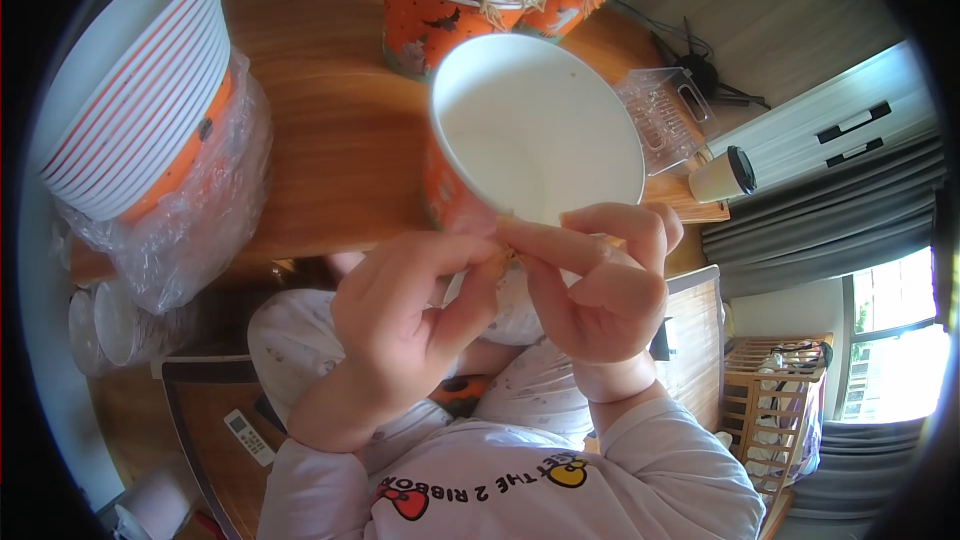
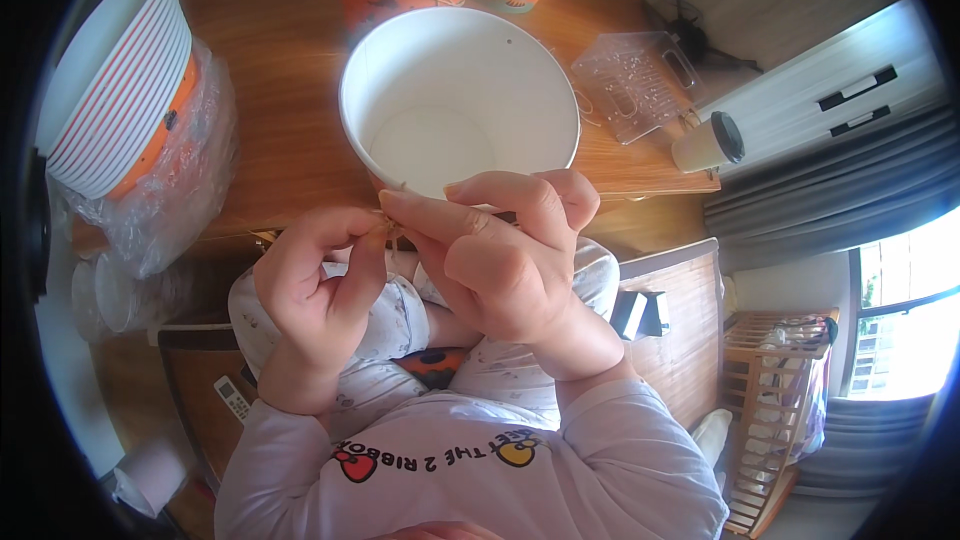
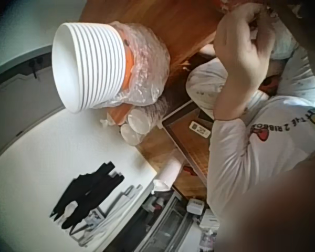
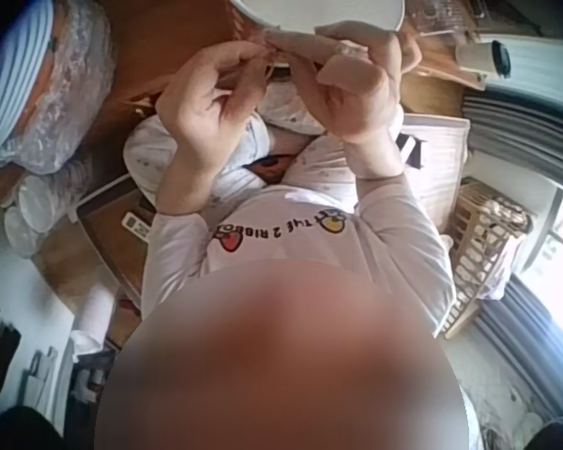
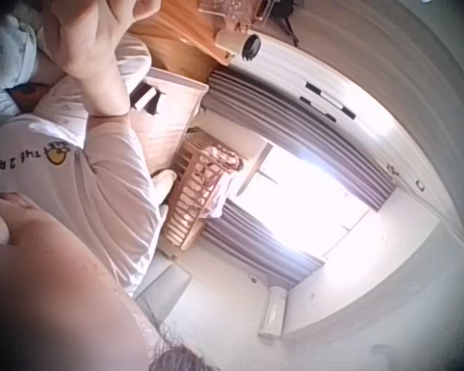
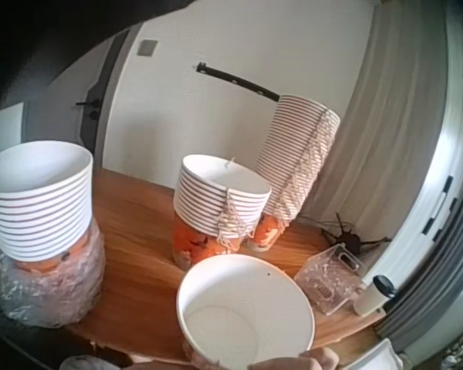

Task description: Threading twine through pre-punched holes in paper buckets to create handles and stacking them.

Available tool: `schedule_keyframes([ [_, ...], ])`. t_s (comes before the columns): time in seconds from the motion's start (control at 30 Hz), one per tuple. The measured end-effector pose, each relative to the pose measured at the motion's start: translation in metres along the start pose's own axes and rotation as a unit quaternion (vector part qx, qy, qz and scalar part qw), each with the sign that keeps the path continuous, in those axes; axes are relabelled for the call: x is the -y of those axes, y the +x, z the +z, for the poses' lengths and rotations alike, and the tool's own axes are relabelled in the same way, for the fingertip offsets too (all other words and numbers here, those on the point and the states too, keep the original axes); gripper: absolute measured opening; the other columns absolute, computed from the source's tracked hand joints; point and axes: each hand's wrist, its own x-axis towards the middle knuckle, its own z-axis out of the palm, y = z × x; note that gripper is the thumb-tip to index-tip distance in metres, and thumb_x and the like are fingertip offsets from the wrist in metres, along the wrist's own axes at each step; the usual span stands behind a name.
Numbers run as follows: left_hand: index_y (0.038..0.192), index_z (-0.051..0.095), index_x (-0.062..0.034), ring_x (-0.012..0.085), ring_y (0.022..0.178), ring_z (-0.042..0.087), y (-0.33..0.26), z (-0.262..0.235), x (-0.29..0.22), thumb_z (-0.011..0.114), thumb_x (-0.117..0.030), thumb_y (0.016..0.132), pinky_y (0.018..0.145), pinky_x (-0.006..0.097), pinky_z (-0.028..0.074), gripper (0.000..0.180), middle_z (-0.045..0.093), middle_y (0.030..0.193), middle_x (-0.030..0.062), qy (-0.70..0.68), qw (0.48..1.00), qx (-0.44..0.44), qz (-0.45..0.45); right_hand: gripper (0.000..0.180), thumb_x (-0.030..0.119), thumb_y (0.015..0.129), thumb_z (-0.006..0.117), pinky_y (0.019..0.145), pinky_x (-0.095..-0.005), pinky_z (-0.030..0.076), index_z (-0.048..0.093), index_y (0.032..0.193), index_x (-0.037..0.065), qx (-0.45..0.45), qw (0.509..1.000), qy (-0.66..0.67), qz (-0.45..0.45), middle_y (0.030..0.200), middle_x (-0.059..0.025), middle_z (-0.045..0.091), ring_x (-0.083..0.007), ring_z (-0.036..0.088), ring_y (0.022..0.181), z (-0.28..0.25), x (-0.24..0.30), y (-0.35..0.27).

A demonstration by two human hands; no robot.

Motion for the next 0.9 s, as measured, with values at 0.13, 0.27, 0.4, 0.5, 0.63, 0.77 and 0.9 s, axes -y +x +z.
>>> schedule_keyframes([
  [0.13, 0.088, 0.067, -0.0021, 0.0220, 0.065, 0.063, 0.0002, 0.0015, 0.0010, 0.074, 0.006, 0.071, 0.055, 0.029, 0.047, 0.020, 0.067, 0.080, 0.0079, -0.004, 1.000, -0.001, -0.003, 0.047, 0.006, 0.067, 0.085, 0.080, -0.0311, 0.033, 0.047, 0.093, 0.017, -0.019, 1.000, 0.007, -0.004, 0.098, 0.0086, 0.074, -0.0124, 0.059, 0.082, 0.0007, -0.0016, -0.0002],
  [0.27, 0.088, 0.066, -0.0026, 0.0226, 0.065, 0.063, 0.0004, 0.0035, 0.0027, 0.073, 0.007, 0.070, 0.056, 0.030, 0.047, 0.021, 0.067, 0.080, 0.0077, -0.006, 1.000, -0.006, -0.008, 0.047, 0.005, 0.066, 0.084, 0.080, -0.0312, 0.033, 0.047, 0.093, 0.018, -0.028, 0.999, 0.024, 0.003, 0.097, 0.0090, 0.074, -0.0123, 0.059, 0.083, 0.0025, -0.0005, 0.0000],
  [0.4, 0.088, 0.065, -0.0032, 0.0232, 0.066, 0.063, 0.0014, 0.0030, 0.0045, 0.073, 0.007, 0.070, 0.057, 0.030, 0.047, 0.022, 0.066, 0.080, 0.0074, 0.004, 1.000, -0.006, 0.011, 0.047, 0.005, 0.068, 0.083, 0.081, -0.0312, 0.033, 0.046, 0.093, 0.018, -0.019, 1.000, 0.011, 0.006, 0.098, 0.0084, 0.074, -0.0126, 0.059, 0.083, 0.0020, 0.0016, -0.0012],
  [0.5, 0.089, 0.065, -0.0031, 0.0237, 0.066, 0.063, 0.0003, 0.0025, 0.0036, 0.074, 0.007, 0.070, 0.057, 0.031, 0.048, 0.023, 0.066, 0.080, 0.0076, -0.001, 1.000, -0.003, 0.007, 0.046, 0.007, 0.069, 0.082, 0.081, -0.0314, 0.033, 0.045, 0.094, 0.018, -0.014, 1.000, 0.005, -0.004, 0.100, 0.0076, 0.074, -0.0131, 0.059, 0.084, 0.0014, 0.0021, -0.0016],
  [0.63, 0.089, 0.065, -0.0029, 0.0241, 0.066, 0.063, 0.0011, 0.0027, 0.0031, 0.074, 0.007, 0.069, 0.058, 0.031, 0.048, 0.024, 0.066, 0.080, 0.0079, 0.001, 1.000, -0.008, 0.016, 0.046, 0.008, 0.068, 0.081, 0.081, -0.0320, 0.032, 0.045, 0.095, 0.018, -0.019, 1.000, 0.014, -0.002, 0.100, 0.0071, 0.074, -0.0136, 0.059, 0.085, 0.0016, 0.0020, -0.0009],
  [0.77, 0.089, 0.065, -0.0027, 0.0242, 0.067, 0.064, 0.0035, 0.0021, 0.0034, 0.074, 0.008, 0.069, 0.059, 0.032, 0.049, 0.024, 0.067, 0.080, 0.0081, 0.018, 0.998, 0.001, 0.055, 0.045, 0.007, 0.067, 0.081, 0.081, -0.0321, 0.032, 0.048, 0.095, 0.017, -0.025, 1.000, 0.009, -0.006, 0.098, 0.0079, 0.074, -0.0138, 0.059, 0.085, 0.0031, 0.0015, 0.0006],
  [0.9, 0.089, 0.065, -0.0027, 0.0240, 0.068, 0.064, 0.0063, 0.0022, 0.0048, 0.074, 0.007, 0.068, 0.059, 0.032, 0.049, 0.025, 0.067, 0.081, 0.0080, 0.048, 0.994, -0.002, 0.098, 0.044, 0.007, 0.066, 0.082, 0.080, -0.0322, 0.032, 0.049, 0.094, 0.017, -0.037, 0.999, 0.000, -0.012, 0.097, 0.0082, 0.074, -0.0139, 0.059, 0.083, 0.0039, 0.0003, -0.0010],
])
